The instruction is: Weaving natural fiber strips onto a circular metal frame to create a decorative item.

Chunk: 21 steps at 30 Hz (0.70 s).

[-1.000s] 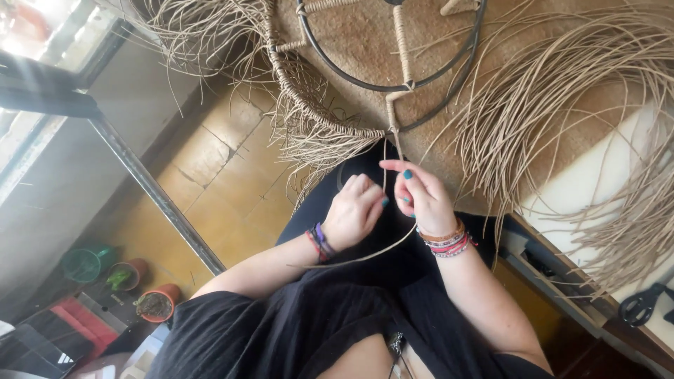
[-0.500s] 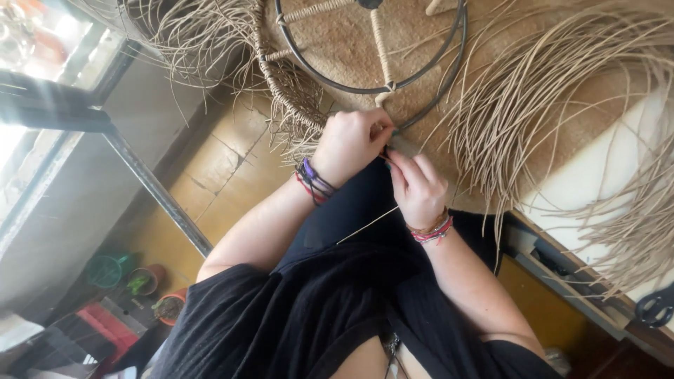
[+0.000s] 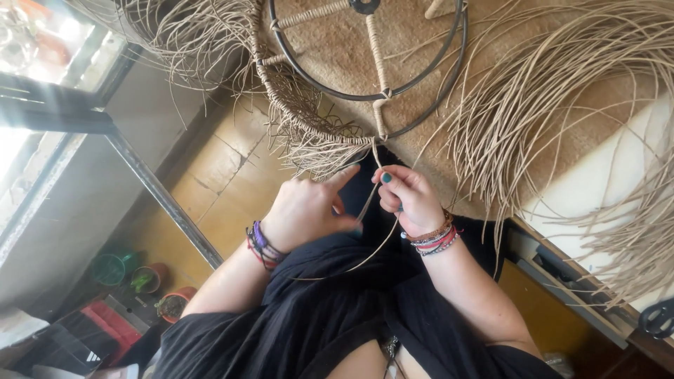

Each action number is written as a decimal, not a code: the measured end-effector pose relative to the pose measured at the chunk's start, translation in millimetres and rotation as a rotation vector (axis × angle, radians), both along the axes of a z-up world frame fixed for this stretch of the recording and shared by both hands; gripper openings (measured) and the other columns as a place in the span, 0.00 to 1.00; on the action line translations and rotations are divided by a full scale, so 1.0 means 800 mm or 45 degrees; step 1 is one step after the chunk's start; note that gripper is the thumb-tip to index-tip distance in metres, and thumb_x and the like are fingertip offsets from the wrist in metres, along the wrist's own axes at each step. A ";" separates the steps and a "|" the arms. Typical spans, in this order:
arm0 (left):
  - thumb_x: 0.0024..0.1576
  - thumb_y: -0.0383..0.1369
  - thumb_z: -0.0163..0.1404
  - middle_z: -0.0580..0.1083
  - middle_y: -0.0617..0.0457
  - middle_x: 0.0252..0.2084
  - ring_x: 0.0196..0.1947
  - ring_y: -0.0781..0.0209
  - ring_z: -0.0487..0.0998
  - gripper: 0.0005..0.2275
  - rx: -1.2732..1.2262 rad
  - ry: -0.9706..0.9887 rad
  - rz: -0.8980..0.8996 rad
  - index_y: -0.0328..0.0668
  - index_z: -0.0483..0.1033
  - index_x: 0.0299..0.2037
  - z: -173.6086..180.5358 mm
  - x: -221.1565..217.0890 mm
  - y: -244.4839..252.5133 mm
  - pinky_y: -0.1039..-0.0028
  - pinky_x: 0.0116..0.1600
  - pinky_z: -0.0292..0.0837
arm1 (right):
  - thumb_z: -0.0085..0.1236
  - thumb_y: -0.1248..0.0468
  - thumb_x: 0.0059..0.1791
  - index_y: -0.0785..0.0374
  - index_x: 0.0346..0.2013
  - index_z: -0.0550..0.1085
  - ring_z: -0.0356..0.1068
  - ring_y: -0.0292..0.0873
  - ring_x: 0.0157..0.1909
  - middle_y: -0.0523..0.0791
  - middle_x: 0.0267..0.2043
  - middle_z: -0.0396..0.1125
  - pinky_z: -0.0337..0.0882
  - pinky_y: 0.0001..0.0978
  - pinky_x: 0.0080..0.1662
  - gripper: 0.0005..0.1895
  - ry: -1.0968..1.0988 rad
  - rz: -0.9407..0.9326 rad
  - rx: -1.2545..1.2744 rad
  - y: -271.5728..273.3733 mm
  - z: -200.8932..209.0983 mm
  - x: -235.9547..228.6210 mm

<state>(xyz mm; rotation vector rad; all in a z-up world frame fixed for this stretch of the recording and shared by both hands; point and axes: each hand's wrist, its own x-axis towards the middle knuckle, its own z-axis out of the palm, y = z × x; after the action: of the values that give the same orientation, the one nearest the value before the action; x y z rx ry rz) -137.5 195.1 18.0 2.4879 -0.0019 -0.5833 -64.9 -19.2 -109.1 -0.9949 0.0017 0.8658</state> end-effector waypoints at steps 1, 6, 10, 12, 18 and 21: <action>0.47 0.52 0.59 0.83 0.60 0.30 0.34 0.47 0.85 0.38 -0.001 0.001 0.006 0.48 0.63 0.68 0.008 -0.007 -0.004 0.51 0.45 0.78 | 0.47 0.70 0.57 0.73 0.43 0.74 0.41 0.27 0.17 0.34 0.15 0.42 0.45 0.18 0.22 0.09 0.001 0.006 -0.001 -0.001 0.002 0.001; 0.66 0.46 0.41 0.68 0.38 0.65 0.54 0.37 0.74 0.24 -0.249 -1.001 -0.135 0.35 0.69 0.65 -0.024 -0.002 -0.024 0.54 0.49 0.74 | 0.48 0.68 0.56 0.71 0.47 0.74 0.42 0.28 0.19 0.39 0.19 0.52 0.48 0.18 0.22 0.10 0.015 -0.050 -0.014 -0.012 -0.014 0.013; 0.69 0.41 0.38 0.74 0.42 0.58 0.60 0.36 0.74 0.19 -0.885 -1.167 0.000 0.34 0.77 0.56 -0.091 0.031 -0.049 0.52 0.62 0.72 | 0.46 0.68 0.56 0.70 0.47 0.74 0.45 0.24 0.19 0.37 0.21 0.54 0.49 0.15 0.23 0.10 0.044 -0.118 0.016 -0.015 -0.031 0.009; 0.68 0.46 0.34 0.75 0.50 0.24 0.40 0.38 0.81 0.26 -1.613 -1.131 0.384 0.42 0.70 0.19 -0.123 0.043 -0.071 0.58 0.47 0.76 | 0.53 0.66 0.54 0.69 0.46 0.76 0.48 0.22 0.18 0.40 0.23 0.61 0.50 0.14 0.18 0.10 0.073 -0.136 0.003 -0.016 -0.038 0.004; 0.69 0.50 0.28 0.38 0.67 0.18 0.16 0.70 0.40 0.25 -3.090 -0.571 0.843 0.55 0.41 0.18 -0.114 0.110 -0.076 0.79 0.24 0.38 | 0.51 0.67 0.56 0.64 0.37 0.71 0.41 0.23 0.18 0.33 0.19 0.41 0.45 0.13 0.17 0.03 0.066 -0.189 -0.002 0.002 -0.011 0.003; 0.67 0.53 0.28 0.38 0.70 0.16 0.15 0.73 0.39 0.24 -3.138 -0.716 0.929 0.58 0.41 0.17 -0.110 0.136 -0.032 0.82 0.21 0.38 | 0.51 0.67 0.56 0.64 0.39 0.72 0.42 0.20 0.18 0.31 0.20 0.41 0.45 0.11 0.18 0.04 0.147 -0.293 -0.041 -0.007 -0.030 0.002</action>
<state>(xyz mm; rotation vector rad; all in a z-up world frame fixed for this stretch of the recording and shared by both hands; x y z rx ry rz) -29.1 169.6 -70.1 0.0383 -0.0160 0.4351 -63.2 -25.2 -133.2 -0.9523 0.2250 0.7119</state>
